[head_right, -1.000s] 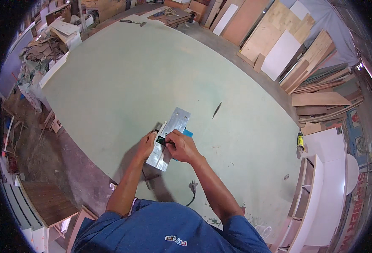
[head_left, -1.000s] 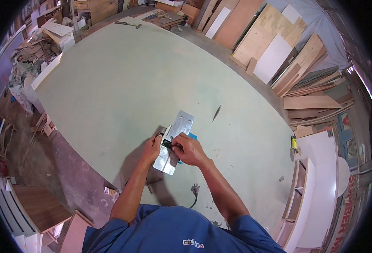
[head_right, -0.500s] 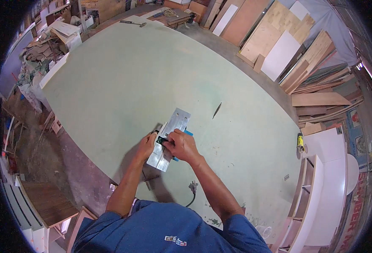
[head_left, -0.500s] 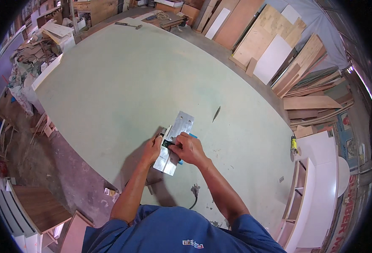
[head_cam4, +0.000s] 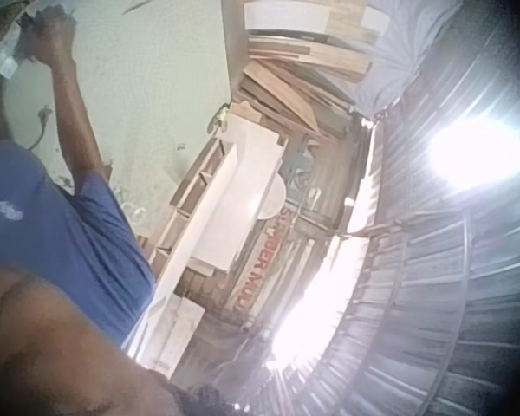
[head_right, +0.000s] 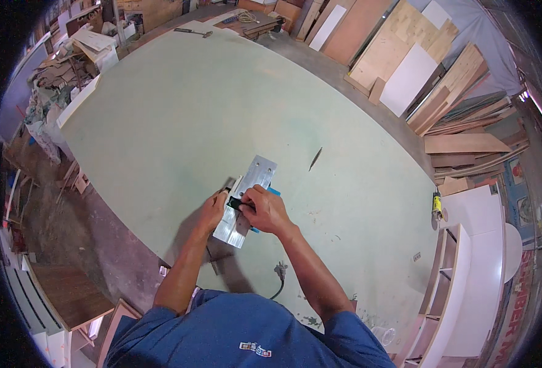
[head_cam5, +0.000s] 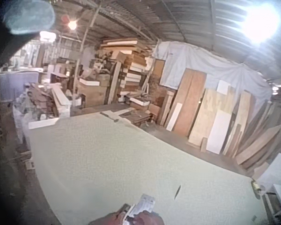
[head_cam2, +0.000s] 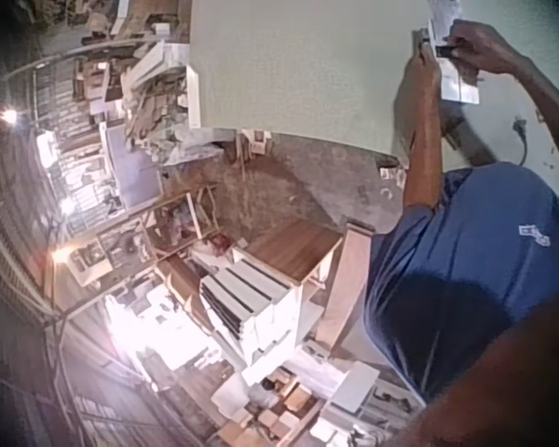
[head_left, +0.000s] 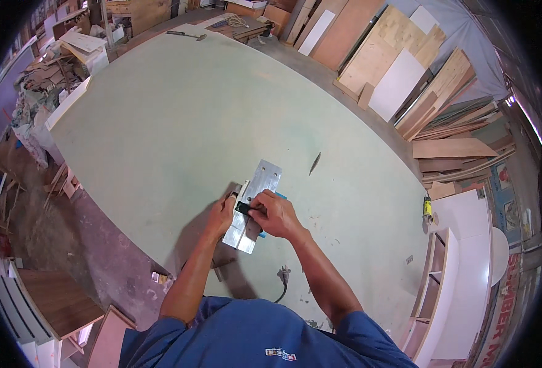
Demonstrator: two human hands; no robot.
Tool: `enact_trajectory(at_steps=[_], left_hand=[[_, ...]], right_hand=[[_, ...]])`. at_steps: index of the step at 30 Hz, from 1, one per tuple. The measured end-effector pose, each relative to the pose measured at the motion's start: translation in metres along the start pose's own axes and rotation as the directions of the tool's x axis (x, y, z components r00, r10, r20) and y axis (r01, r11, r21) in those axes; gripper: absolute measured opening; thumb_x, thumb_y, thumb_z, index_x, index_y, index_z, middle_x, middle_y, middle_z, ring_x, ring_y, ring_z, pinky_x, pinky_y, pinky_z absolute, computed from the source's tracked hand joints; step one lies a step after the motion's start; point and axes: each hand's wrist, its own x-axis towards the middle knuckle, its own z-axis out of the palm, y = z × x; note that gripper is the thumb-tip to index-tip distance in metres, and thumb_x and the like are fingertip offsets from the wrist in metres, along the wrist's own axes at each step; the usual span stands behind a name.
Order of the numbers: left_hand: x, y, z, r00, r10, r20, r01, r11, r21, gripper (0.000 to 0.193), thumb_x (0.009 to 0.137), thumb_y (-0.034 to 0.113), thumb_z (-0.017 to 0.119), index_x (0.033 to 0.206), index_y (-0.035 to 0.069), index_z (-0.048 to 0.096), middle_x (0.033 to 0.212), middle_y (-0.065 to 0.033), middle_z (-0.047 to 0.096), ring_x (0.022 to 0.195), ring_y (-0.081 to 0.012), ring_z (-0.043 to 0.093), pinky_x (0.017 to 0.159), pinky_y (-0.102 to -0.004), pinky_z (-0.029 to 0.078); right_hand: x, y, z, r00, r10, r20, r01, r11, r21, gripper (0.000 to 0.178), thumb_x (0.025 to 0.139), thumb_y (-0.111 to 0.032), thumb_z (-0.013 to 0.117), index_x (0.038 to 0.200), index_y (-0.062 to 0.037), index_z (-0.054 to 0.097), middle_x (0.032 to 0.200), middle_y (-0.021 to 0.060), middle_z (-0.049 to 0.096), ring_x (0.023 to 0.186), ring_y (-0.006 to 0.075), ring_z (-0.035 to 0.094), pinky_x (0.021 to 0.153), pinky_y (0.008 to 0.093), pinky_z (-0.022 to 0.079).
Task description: The person assembles components of a wood planer by hand and using a wrench.
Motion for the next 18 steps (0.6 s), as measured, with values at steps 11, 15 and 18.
enact_trajectory(at_steps=[11,15,18], left_hand=[[0.007,-0.010,-0.002,0.999,-0.003,0.041,0.000,0.998,0.066,0.047,0.104,0.038,0.049,0.114,-0.005,0.065,0.103,-0.0135,0.067,0.101,-0.0217,0.061,0.094,-0.0355,0.046],[0.005,-0.009,-0.002,0.998,-0.063,0.029,0.061,0.996,0.071,0.048,0.102,0.037,0.049,0.123,-0.004,0.063,0.104,-0.0217,0.069,0.103,-0.0267,0.064,0.094,-0.0397,0.048],[0.005,-0.009,-0.003,0.999,-0.041,0.015,0.040,0.997,0.059,0.047,0.104,0.038,0.047,0.113,-0.005,0.065,0.105,-0.0138,0.068,0.101,-0.0223,0.060,0.095,-0.0356,0.046]], right_hand=[[0.002,-0.001,0.001,1.000,-0.012,0.019,0.013,1.000,-0.010,0.018,0.081,-0.019,0.077,0.082,-0.0062,0.064,0.082,0.0105,0.065,0.078,0.0335,0.068,0.066,0.0438,0.052],[0.005,0.007,0.007,0.999,-0.015,0.038,0.020,0.992,-0.121,0.023,0.081,-0.024,0.079,0.080,-0.0054,0.064,0.083,0.0121,0.066,0.078,0.0352,0.068,0.066,0.0451,0.052],[0.009,0.003,0.003,0.999,0.015,0.048,-0.009,0.992,-0.123,0.022,0.081,-0.022,0.078,0.083,-0.0050,0.065,0.085,0.0124,0.067,0.078,0.0350,0.068,0.067,0.0446,0.052]])
